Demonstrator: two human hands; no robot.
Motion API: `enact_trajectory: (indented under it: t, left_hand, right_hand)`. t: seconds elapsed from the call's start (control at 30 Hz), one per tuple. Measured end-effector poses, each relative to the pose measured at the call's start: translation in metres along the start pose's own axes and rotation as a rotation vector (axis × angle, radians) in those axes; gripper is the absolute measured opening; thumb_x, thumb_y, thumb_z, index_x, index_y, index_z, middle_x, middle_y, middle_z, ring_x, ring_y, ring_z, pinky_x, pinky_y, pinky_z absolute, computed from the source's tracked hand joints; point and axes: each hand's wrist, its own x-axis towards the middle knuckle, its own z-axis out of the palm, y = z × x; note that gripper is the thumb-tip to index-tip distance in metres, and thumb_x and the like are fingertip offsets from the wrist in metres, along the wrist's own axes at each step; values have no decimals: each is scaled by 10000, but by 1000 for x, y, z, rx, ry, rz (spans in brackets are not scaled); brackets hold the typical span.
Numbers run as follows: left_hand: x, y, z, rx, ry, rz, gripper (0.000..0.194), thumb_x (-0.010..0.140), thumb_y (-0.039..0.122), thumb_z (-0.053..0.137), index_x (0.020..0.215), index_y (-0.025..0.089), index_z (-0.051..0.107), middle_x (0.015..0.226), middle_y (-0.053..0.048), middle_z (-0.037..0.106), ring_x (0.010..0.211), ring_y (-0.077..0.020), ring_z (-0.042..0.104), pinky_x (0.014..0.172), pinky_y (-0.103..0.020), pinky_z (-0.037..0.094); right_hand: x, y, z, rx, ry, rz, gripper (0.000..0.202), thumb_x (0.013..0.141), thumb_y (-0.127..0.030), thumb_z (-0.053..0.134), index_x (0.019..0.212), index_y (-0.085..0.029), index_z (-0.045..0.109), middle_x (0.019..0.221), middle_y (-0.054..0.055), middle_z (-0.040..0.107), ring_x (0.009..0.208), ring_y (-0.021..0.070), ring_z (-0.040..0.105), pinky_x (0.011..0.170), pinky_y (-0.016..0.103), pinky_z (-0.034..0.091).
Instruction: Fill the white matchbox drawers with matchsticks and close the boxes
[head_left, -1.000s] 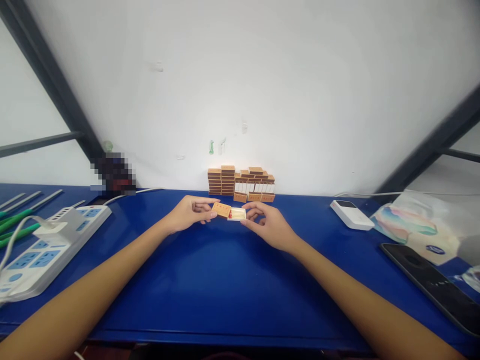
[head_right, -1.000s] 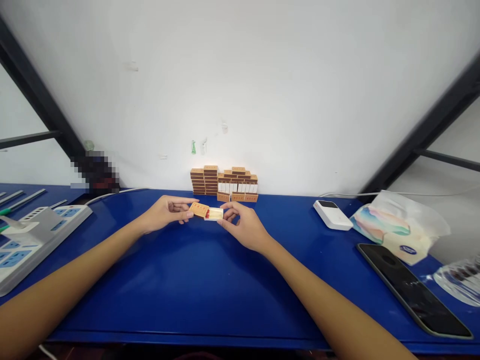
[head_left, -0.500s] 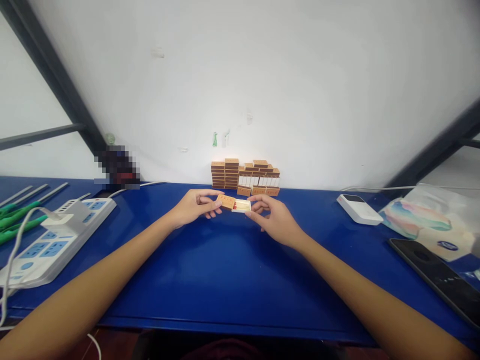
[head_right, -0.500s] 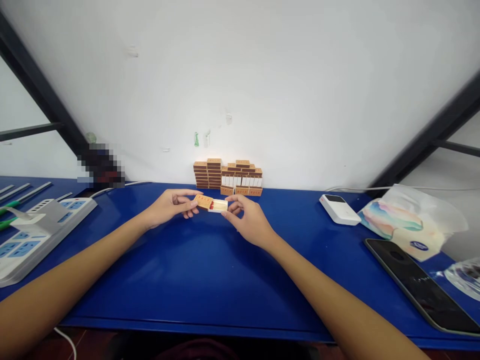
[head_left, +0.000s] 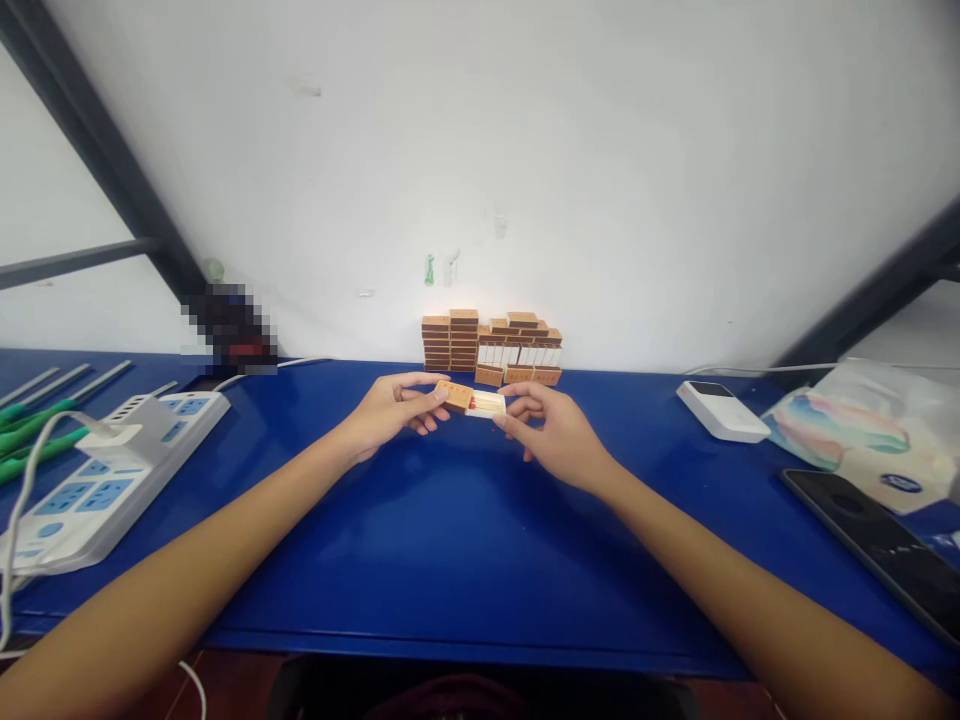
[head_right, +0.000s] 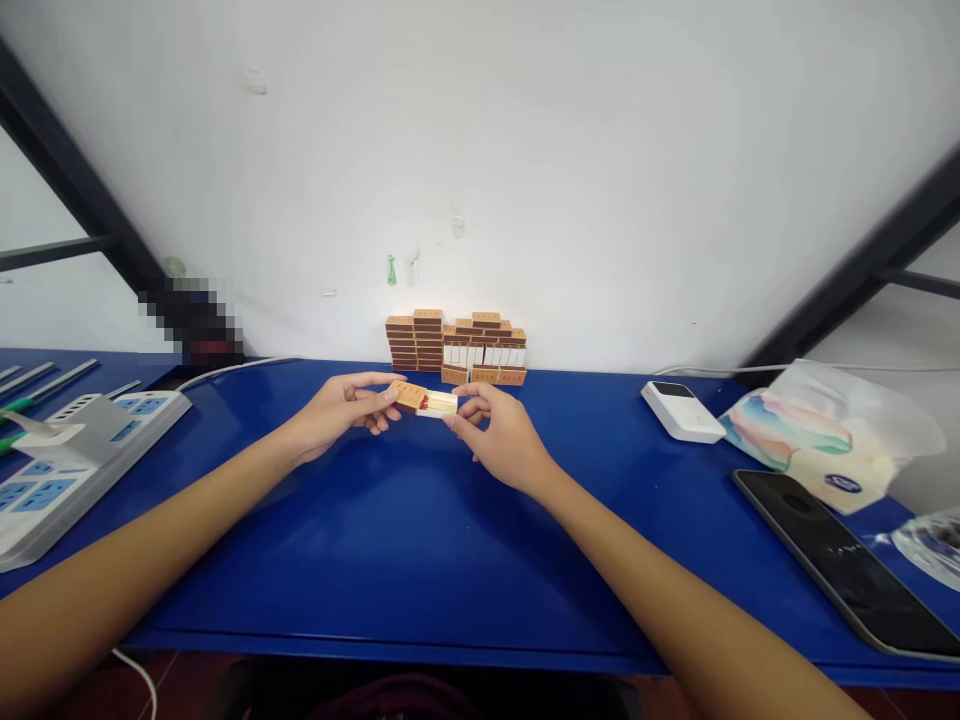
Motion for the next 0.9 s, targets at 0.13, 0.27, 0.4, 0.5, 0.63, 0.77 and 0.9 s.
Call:
enact_trajectory:
  t: [0.13,0.27,0.4,0.5,0.63,0.77,0.9]
  left_hand:
    - [-2,4,1,-25,-8,-12,613,820,480,832,1308,141,681,867,-103,779,637,-124,666,597,-239,520]
    - [-3,7,2,-34,-5,33,628,826,467,829,1344,149,669,881,-100,779,628,-114,652,600,-239,522]
    - [-2,8,1,-38,-15,67,625,830,447,829,1358,158,665,886,-100,783,633,-121,655,601,-246,522]
    - [-2,8,1,-29,-15,69,633,831,456,826,1362,152,663,880,-103,785,625,-121,650,593,-246,517]
    - [-2,6,0,-22,-7,80,694,813,481,836,1395,158,640,881,-102,786,630,-126,653,605,-254,530]
    - [-1,5,-1,-25,-13,79,712,816,499,828,1410,163,626,885,-100,786,629,-127,654,602,-256,534]
    - [-1,6,-1,-20,-19,82,712,820,497,825,1415,161,624,887,-106,785,625,-129,653,597,-258,533]
  right_hand:
    - [1,-4,-6,28,-21,0,461,836,-475,751,1173,-191,615,811,45,694,689,200,647,393,250,530]
    - [4,-9,-16,26,-28,-90,454,842,-464,765,1184,-193,637,843,42,688,704,184,656,458,251,563]
    - [5,-12,-21,30,-27,-123,465,851,-475,762,1212,-203,654,860,42,687,726,183,656,486,262,578]
    - [5,-11,-20,34,-29,-117,483,845,-487,769,1216,-202,653,863,43,693,730,187,661,489,266,574]
    - [4,-11,-19,25,-13,-118,478,834,-483,780,1202,-204,653,871,43,704,734,187,667,493,263,565]
    - [3,-15,-19,11,3,-118,455,837,-471,777,1182,-201,657,862,43,702,730,182,660,510,264,563]
    - [3,-14,-17,25,2,-97,478,826,-496,778,1184,-207,650,870,43,698,699,173,640,475,259,550]
